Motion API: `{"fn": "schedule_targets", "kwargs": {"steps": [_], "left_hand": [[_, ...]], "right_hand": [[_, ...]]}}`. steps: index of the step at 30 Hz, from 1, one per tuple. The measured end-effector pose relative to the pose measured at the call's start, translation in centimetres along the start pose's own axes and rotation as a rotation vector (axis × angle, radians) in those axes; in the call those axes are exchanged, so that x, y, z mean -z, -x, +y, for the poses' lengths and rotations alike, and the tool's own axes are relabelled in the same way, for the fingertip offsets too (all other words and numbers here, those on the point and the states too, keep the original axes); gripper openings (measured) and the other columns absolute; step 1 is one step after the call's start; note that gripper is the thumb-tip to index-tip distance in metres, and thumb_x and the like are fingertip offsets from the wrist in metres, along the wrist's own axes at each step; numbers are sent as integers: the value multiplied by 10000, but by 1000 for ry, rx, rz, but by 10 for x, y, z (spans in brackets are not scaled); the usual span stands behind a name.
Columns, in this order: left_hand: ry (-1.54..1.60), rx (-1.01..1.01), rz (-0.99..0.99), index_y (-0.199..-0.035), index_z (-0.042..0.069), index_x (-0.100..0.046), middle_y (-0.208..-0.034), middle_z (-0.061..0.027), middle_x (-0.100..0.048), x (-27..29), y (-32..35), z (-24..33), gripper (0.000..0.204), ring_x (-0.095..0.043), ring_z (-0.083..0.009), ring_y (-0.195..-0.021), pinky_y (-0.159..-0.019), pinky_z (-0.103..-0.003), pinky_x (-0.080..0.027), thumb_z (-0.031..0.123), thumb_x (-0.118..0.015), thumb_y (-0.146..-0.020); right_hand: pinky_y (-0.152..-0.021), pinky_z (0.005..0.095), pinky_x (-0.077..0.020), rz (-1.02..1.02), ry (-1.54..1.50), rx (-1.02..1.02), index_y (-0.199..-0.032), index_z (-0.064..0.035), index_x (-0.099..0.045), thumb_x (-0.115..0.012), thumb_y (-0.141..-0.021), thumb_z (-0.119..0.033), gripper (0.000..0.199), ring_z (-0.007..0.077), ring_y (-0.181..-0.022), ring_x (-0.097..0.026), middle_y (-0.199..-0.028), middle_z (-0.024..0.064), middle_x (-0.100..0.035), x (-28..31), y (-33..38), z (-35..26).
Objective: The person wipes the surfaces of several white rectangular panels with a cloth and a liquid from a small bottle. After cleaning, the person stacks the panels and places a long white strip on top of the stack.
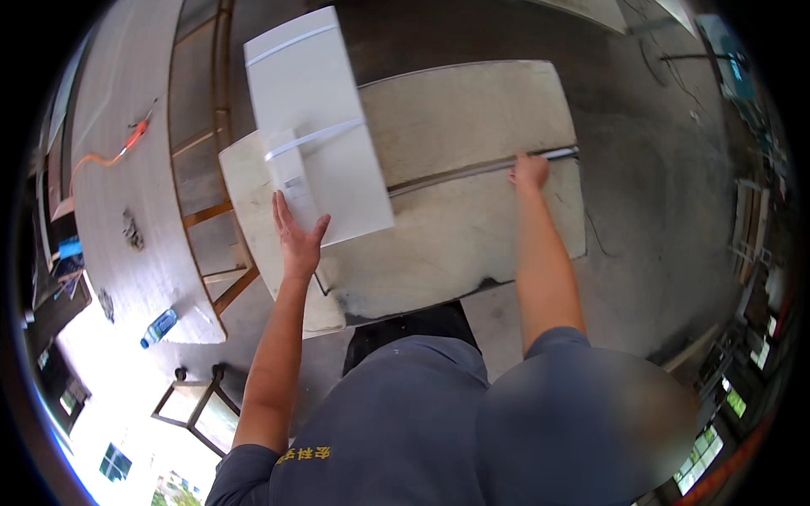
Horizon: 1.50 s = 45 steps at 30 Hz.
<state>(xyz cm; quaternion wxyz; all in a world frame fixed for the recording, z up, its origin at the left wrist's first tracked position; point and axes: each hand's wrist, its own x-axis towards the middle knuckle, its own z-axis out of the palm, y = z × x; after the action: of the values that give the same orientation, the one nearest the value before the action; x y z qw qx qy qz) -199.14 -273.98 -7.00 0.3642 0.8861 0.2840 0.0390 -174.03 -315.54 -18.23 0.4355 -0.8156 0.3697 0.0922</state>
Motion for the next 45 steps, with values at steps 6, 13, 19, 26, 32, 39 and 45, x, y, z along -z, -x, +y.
{"fn": "schedule_targets", "kwargs": {"steps": [6, 13, 19, 26, 32, 39, 45], "left_hand": [[-158, -75, -56, -1563, 12, -168, -1615, -241, -151, -20, -6, -12, 1014, -164, -422, -1485, -1209, -463, -202, 292, -779, -803], [-109, -65, -101, -1563, -25, -131, -1626, -255, -106, -15, 2, -13, 945, -115, -394, -1510, -1224, -432, -166, 233, -702, -856], [-137, -87, -87, -1564, -21, -130, -1626, -251, -104, -19, -4, -8, 930, -97, -407, -1510, -1230, -458, -127, 242, -688, -868], [-212, -1, -49, -1562, -9, -120, -1618, -250, -118, -22, 2, 1, 933, -78, -426, -1507, -1222, -532, -65, 257, -690, -873], [-204, 72, -6, -1566, 3, -118, -1625, -240, -104, -31, 6, 10, 925, -35, -427, -1514, -1221, -532, -51, 279, -680, -885], [-89, -21, -8, -1553, 14, -176, -1623, -227, -129, -4, 7, 16, 848, -71, -429, -1510, -1217, -535, -115, 203, -662, -885], [-346, -776, -70, -1484, 48, -377, -1546, -155, -356, 109, 6, 142, 771, -204, -373, -1500, -1222, -542, -145, 6, -622, -754]], "right_hand": [[-752, 496, -546, 256, 181, 27, -1056, 18, -581, -752, -829, -285, 415, 326, -854, -676, -1041, 196, -663, 13, -21, 15], [-1133, 512, -312, 304, 541, -80, -1382, -35, -485, -629, -896, -500, 688, 410, -1391, -374, -1449, 234, -466, 66, -85, -12], [-914, 400, -509, 208, 124, 25, -1183, 40, -648, -754, -831, -242, 464, 262, -1008, -656, -1096, 152, -712, 84, -176, 42], [-913, 426, -524, 439, 131, 145, -1051, 31, -673, -662, -758, -59, 306, 334, -996, -686, -1036, 197, -717, 84, -192, 39], [-720, 310, -554, 422, -432, 53, -1093, 33, -600, -617, -882, -44, 226, 215, -868, -673, -998, 122, -691, 78, -136, 8], [-566, 227, -440, -435, -860, 336, -1256, -18, -583, -552, -988, -118, 288, 70, -680, -516, -923, 46, -620, 39, 76, -111], [-797, 451, -507, -819, 126, 1635, -987, -20, -679, -582, -893, -34, 136, 335, -867, -617, -985, 144, -655, -51, 316, -131]]}}
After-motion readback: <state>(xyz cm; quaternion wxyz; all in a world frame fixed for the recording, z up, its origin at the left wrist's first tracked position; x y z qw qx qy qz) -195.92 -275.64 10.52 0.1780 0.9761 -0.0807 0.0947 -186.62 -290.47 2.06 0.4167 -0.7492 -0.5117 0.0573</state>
